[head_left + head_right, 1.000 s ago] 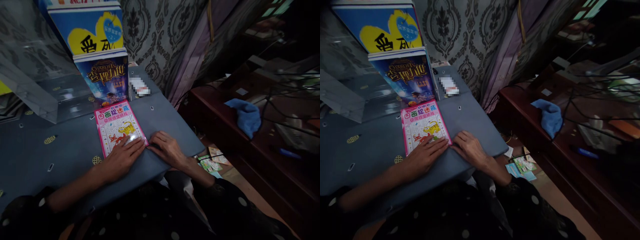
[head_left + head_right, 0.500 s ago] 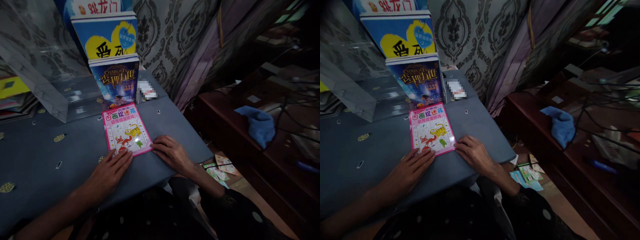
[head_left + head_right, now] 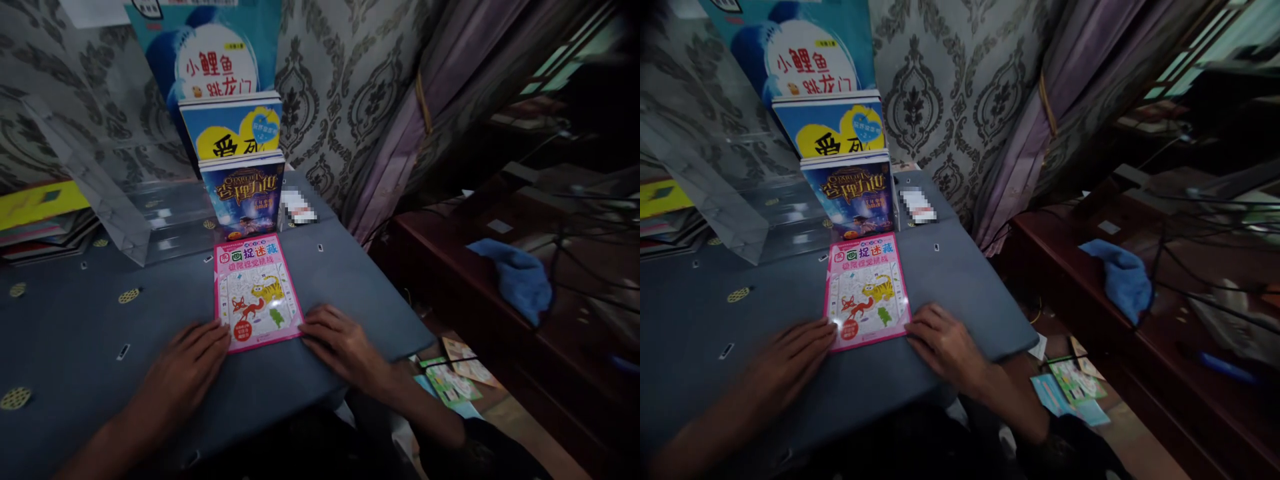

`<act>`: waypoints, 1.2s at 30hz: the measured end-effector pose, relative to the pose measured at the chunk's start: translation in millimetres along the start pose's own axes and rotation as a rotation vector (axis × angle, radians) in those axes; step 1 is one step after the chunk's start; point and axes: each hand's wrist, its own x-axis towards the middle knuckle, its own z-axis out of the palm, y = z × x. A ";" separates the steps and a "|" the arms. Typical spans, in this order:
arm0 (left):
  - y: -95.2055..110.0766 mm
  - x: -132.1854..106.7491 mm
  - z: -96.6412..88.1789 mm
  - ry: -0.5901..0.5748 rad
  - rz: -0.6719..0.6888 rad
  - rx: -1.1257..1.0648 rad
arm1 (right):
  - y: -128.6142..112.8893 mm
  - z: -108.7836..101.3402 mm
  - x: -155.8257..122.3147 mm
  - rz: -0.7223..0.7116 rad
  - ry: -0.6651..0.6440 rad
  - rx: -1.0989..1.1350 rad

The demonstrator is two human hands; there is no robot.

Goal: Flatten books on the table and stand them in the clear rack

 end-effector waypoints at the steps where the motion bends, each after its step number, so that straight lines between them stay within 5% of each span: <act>1: -3.5 2.5 -1.4 0.007 -0.027 -0.014 | -7.2 2.5 -0.3 0.000 -0.030 0.015; 7: -27.1 20.0 0.2 0.033 -0.140 0.004 | -52.5 20.3 16.2 -0.086 -0.264 0.095; 11: -33.2 35.3 9.8 -0.002 -0.189 0.046 | -57.5 26.5 40.4 -0.252 -0.371 0.152; 14: -27.7 50.2 15.2 -0.001 -0.152 0.033 | -40.2 26.6 53.8 -0.283 -0.289 0.154; 19: -5.3 82.7 20.5 -0.044 -0.071 -0.013 | 17.0 14.3 67.3 -0.066 -0.011 -0.055; 24: 7.8 122.0 30.0 -0.057 -0.040 0.026 | 60.5 5.7 73.8 -0.020 0.004 -0.210; 36: 16.6 164.5 45.1 -0.066 -0.108 0.049 | 75.1 -4.0 73.4 0.296 0.157 0.245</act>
